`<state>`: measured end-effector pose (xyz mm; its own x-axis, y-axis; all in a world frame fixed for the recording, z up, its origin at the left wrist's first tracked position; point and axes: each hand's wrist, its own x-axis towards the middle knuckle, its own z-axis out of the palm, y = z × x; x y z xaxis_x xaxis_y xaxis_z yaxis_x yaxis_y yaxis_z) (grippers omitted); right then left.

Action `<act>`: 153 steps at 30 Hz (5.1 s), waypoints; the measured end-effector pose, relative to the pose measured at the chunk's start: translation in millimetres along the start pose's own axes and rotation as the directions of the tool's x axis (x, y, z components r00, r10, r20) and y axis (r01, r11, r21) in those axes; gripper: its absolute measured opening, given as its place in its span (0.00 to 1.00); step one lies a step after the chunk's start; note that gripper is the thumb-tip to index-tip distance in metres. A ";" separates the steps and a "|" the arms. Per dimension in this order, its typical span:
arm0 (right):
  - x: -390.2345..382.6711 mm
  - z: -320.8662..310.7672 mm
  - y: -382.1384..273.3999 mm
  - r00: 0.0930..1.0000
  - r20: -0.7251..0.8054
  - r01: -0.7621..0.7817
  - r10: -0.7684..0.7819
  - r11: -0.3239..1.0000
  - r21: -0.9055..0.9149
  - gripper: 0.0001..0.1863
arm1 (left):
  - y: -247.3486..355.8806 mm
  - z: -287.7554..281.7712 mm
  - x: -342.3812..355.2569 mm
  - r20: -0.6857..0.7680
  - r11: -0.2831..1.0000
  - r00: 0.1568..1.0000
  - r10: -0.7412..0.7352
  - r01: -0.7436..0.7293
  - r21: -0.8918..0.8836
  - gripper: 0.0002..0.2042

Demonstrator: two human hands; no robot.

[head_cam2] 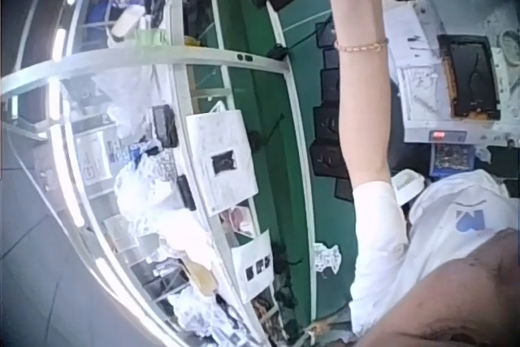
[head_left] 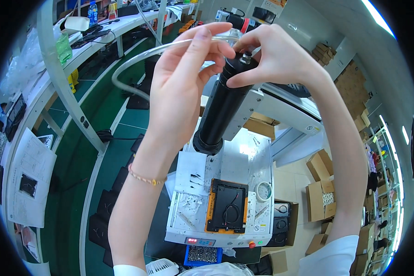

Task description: Servicing a glue dispensing machine by replacing the sealant cartridge and inspecting the nozzle and machine components.

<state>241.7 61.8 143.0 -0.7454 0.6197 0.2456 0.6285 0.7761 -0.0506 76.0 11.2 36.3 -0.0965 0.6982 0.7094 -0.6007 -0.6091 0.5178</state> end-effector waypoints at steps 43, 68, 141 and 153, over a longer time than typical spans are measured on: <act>-0.3 0.7 5.4 0.994 0.103 0.027 -0.038 0.993 0.113 0.26 | 11.1 -12.7 14.8 -0.130 0.938 0.958 -0.256 0.214 -0.272 0.13; 21.4 27.5 -51.6 0.858 -0.166 -0.497 0.487 0.701 -0.512 0.35 | 17.4 -7.5 7.6 -0.146 0.922 0.945 -0.292 0.238 -0.305 0.14; 18.7 -9.1 -22.6 0.920 0.342 -0.087 0.191 0.951 -0.297 0.35 | 23.7 -3.1 3.9 -0.136 0.915 0.934 -0.330 0.280 -0.290 0.12; 23.8 39.6 -62.3 0.832 -0.174 -0.508 0.527 0.597 -0.621 0.34 | 17.8 -2.9 5.4 -0.152 0.908 0.934 -0.322 0.259 -0.329 0.13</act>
<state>176.0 32.8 113.7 -0.2505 0.9043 0.3456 0.8918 0.0766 0.4460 62.5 5.2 48.0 -0.0173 0.9058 0.4234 -0.8317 -0.2481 0.4967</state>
